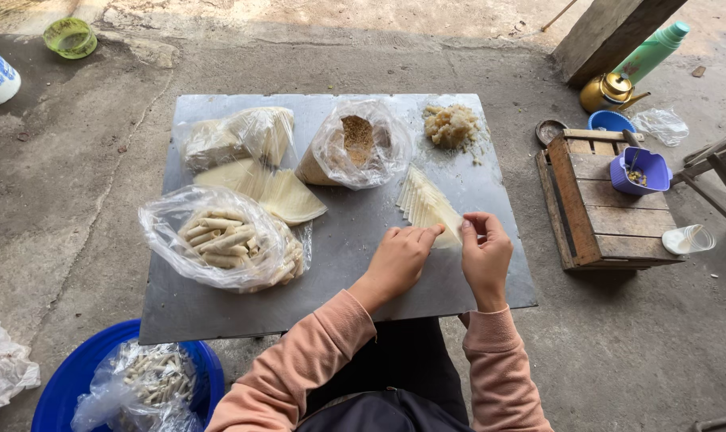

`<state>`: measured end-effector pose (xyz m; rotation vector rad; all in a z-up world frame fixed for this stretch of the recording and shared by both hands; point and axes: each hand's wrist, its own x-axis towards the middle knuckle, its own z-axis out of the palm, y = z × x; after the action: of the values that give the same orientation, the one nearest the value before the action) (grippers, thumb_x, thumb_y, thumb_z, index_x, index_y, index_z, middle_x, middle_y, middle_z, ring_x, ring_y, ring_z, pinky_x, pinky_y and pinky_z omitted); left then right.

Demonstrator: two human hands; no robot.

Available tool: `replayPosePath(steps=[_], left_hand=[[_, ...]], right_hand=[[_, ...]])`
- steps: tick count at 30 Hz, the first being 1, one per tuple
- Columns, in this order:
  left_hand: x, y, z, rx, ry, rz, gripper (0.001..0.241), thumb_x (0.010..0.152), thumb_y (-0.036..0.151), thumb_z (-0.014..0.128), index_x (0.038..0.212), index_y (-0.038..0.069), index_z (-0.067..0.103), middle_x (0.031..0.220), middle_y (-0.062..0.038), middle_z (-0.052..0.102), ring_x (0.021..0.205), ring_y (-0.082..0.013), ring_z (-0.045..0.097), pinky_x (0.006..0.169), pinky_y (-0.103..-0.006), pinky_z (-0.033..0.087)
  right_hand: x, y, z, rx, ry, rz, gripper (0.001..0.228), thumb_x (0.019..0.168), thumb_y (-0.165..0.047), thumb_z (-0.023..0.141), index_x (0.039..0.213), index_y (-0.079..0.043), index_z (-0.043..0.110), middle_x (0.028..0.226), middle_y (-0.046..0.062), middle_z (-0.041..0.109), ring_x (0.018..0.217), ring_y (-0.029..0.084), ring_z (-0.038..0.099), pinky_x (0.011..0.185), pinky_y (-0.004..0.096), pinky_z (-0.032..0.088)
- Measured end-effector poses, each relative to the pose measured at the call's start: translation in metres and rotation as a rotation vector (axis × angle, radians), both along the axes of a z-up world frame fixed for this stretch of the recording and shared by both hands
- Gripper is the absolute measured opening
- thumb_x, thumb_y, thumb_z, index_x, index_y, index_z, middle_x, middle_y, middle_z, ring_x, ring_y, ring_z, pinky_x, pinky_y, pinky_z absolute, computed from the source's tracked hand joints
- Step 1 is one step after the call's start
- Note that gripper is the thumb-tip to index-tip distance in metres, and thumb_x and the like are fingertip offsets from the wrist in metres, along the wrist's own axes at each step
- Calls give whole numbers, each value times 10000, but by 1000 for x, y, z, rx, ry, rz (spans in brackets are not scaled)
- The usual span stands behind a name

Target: The person folds triangular pastry sheets by hand, adds filling from a plastic bag using a small spoon, and wraps them into triangular shapes, placing each finished item into a plastic bag.

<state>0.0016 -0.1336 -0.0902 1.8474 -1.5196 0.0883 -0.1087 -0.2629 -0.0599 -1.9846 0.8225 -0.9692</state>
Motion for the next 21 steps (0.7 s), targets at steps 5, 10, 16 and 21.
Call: replayPosePath(steps=[5,10,16,21], left_hand=[[3,-2,-9,54,165,32,550,807,-46,578,1342,82,573,1105,-115,724,1082,-294,663,868,-425,471],[3,15,2,-52,445,30,493,904,4,584,1390,52,511,1130,-124,719,1083,-316,667,905,-445,481],[8,20,8,51,289,8,485,881,32,618,1357,66,531,1104,-70,733,1093,-262,658,864,-435,448],[8,18,6,100,245,24,498,882,31,631,1368,74,531,1048,-56,720,1073,-237,649,875,-437,428]], right_hand=[[14,0,33,-216,-32,-60,98,1015,-75,660,1043,-28,741,902,64,742,784,128,667,616,263,482],[37,21,45,-467,-80,-4,64,1019,-37,684,1060,-20,730,970,93,710,873,196,675,760,308,514],[51,12,54,-417,-58,33,73,1024,-37,687,1078,-20,732,970,92,694,852,192,662,736,311,518],[58,6,60,-436,-29,14,62,1023,-43,699,1065,-29,743,951,84,698,821,183,643,683,302,484]])
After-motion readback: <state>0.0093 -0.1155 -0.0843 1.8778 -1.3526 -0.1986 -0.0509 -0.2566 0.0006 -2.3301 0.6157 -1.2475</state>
